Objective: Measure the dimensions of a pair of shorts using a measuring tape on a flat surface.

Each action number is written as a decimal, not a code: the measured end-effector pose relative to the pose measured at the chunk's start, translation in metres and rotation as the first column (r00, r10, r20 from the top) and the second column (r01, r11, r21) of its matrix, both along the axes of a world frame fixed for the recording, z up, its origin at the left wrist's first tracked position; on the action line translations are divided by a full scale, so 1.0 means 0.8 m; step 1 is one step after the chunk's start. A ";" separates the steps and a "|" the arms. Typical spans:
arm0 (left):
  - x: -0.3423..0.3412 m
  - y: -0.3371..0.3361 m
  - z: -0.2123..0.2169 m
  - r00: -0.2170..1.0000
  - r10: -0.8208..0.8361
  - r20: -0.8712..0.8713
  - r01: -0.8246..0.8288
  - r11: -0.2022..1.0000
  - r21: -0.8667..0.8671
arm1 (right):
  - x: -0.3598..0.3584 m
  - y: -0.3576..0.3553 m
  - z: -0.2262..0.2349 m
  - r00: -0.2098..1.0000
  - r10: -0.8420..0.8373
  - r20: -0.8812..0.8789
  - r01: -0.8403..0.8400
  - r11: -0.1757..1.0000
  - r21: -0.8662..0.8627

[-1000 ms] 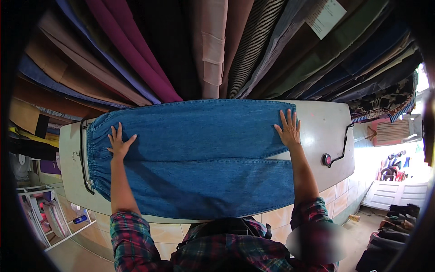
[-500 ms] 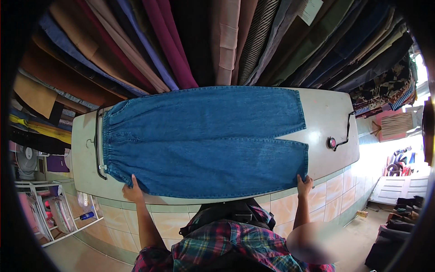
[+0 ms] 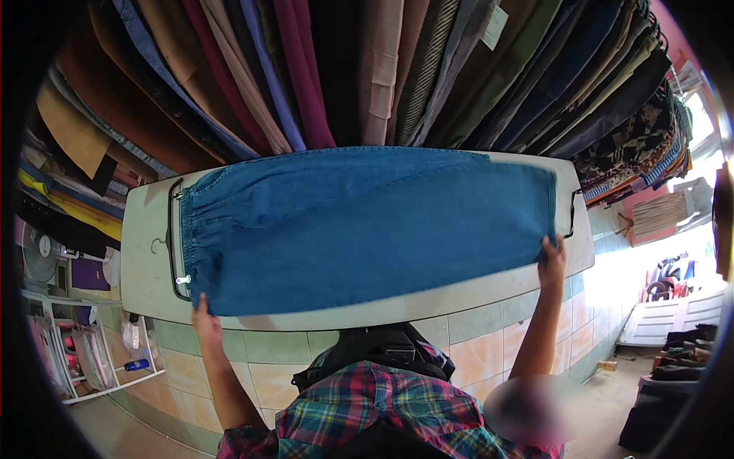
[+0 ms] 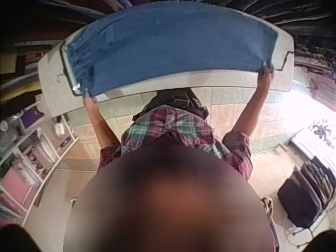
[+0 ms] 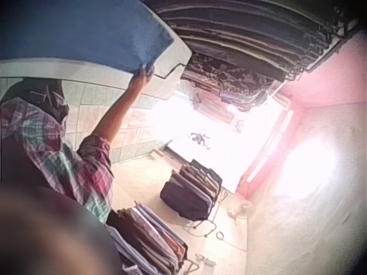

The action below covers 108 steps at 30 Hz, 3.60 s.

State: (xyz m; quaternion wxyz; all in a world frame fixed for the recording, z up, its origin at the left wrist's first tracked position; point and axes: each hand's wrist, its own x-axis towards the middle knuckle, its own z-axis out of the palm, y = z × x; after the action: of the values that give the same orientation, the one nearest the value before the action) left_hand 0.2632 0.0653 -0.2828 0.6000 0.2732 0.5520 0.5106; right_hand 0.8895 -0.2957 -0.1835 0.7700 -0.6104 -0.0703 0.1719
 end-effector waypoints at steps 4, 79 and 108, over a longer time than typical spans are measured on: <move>0.023 -0.040 -0.018 0.971 -0.175 -0.161 0.143 0.971 -0.194 | 0.005 -0.101 -0.153 0.976 -0.156 -0.153 0.113 0.959 -0.260; 0.172 -0.097 -0.005 -0.074 0.405 -0.911 0.498 0.806 0.318 | -0.018 -0.010 -0.149 0.734 0.315 0.602 0.573 0.188 -0.798; 0.156 -0.094 -0.057 -0.330 -0.162 -0.930 0.400 0.869 -0.293 | 0.189 -0.111 -0.190 0.722 0.483 0.495 0.467 0.187 -0.864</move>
State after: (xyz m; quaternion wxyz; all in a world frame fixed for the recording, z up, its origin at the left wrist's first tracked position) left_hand 0.3883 -0.0100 -0.3281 0.0186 0.7348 0.6776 -0.0243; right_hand 1.0405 -0.3842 -0.3355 0.1029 -0.9661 -0.2285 -0.0623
